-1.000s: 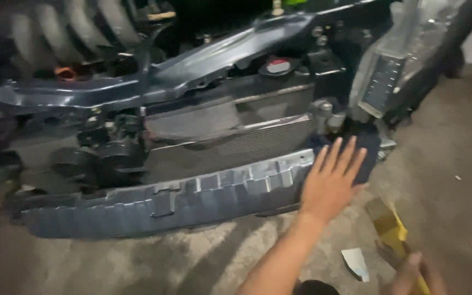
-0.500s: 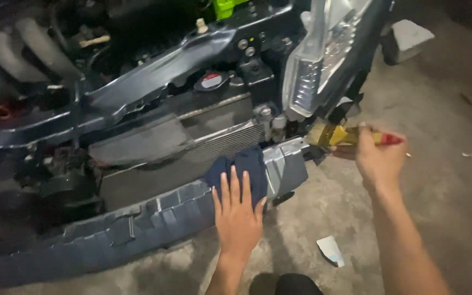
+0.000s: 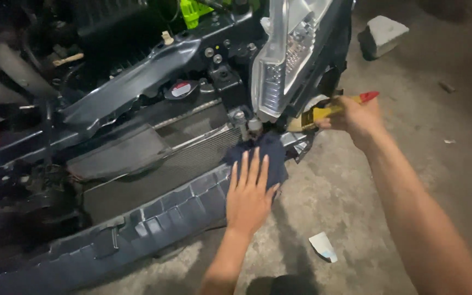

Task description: Detailing and cleaning the engine bay and front structural components of a vehicle using a brush and cloth.

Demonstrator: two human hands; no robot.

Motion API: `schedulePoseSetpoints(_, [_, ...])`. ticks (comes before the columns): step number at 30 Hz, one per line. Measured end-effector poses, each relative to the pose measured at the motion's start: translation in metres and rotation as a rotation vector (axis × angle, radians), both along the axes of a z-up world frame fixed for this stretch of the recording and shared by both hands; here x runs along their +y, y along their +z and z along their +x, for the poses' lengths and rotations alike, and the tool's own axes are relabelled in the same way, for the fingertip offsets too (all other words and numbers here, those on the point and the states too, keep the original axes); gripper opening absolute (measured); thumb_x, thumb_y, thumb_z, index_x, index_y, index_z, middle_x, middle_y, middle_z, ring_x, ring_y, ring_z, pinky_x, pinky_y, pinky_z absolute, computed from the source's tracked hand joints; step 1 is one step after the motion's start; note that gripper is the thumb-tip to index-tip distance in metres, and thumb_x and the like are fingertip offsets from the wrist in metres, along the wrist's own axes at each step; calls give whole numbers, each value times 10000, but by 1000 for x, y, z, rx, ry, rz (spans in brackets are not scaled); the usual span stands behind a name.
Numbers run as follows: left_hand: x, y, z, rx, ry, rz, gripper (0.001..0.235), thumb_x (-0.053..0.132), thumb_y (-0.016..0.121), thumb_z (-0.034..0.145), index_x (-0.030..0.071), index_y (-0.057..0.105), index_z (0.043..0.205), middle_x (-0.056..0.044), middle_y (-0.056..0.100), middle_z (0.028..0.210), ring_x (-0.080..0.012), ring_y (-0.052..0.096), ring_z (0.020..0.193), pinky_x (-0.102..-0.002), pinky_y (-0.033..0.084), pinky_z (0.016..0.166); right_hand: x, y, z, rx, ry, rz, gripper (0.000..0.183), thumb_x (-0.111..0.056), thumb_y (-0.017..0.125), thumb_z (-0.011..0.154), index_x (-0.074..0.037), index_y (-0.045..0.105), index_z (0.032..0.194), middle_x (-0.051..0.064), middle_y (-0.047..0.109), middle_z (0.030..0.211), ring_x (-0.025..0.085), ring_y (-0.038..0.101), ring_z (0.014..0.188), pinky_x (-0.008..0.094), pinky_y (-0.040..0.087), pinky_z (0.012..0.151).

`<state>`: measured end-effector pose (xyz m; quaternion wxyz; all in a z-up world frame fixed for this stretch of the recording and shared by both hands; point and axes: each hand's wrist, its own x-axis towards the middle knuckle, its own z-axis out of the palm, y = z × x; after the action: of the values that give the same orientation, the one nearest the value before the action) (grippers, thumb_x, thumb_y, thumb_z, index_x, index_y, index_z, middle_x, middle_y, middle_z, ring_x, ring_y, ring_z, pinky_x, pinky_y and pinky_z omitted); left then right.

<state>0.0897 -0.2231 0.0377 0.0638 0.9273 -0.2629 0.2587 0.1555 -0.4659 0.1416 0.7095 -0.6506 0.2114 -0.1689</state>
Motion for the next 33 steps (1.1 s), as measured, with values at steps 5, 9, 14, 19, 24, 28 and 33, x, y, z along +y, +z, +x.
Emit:
schedulePoseSetpoints(5, [-38, -4, 22, -50, -34, -10, 688, 456, 543, 1008, 86, 412, 1572, -164, 339, 1664, -330, 293, 1551, -504, 187, 1283, -18, -23, 28, -44, -45, -61, 269, -152, 673, 1006, 42, 554, 1148, 276, 665, 993, 433, 755, 789, 498, 655, 601])
schedulePoseSetpoints(9, [-59, -6, 22, -62, 10, -128, 649, 424, 507, 1029, 67, 420, 1564, -188, 386, 1634, -329, 309, 1543, -499, 186, 1282, -11, -26, 46, -81, 14, 121, 306, -163, 610, 1017, 51, 465, 1181, 315, 674, 1040, 418, 783, 800, 496, 699, 671])
schedulePoseSetpoints(14, [-63, -3, 18, -71, -8, -146, 651, 398, 529, 1028, 44, 417, 1563, -212, 398, 1618, -347, 328, 1531, -513, 203, 1268, -4, -25, 45, -156, 38, 189, 334, -160, 577, 1033, 98, 443, 1196, 381, 650, 1082, 495, 743, 865, 565, 668, 716])
schedulePoseSetpoints(19, [-69, -7, 18, -99, 14, -139, 651, 432, 468, 1054, 63, 389, 1585, -198, 394, 1624, -335, 325, 1534, -507, 198, 1270, -15, -40, 43, -71, 59, 121, 227, -173, 648, 1002, 6, 598, 1131, 239, 710, 1012, 405, 761, 891, 520, 665, 707])
schedulePoseSetpoints(24, [-69, 0, 17, -32, -18, -152, 628, 413, 441, 1074, 48, 379, 1583, -217, 381, 1623, -349, 318, 1530, -524, 194, 1259, -31, -5, 1, 34, 117, 90, 342, -181, 575, 1033, 110, 601, 1209, 348, 669, 1171, 457, 703, 1084, 567, 588, 894])
schedulePoseSetpoints(28, [-70, 1, 14, -24, -9, -119, 641, 416, 447, 1067, 43, 367, 1583, -217, 379, 1622, -351, 316, 1532, -527, 201, 1258, -69, -30, 14, -62, 94, 28, 293, -147, 609, 1044, 130, 594, 1137, 339, 676, 1055, 473, 717, 954, 561, 612, 768])
schedulePoseSetpoints(33, [-73, -6, 26, -54, -6, -112, 649, 435, 450, 1069, 52, 376, 1588, -218, 396, 1611, -366, 330, 1523, -532, 203, 1254, -97, -18, 0, -73, 221, -205, 83, -70, 671, 974, -65, 638, 898, 129, 637, 801, 225, 687, 679, 411, 585, 574])
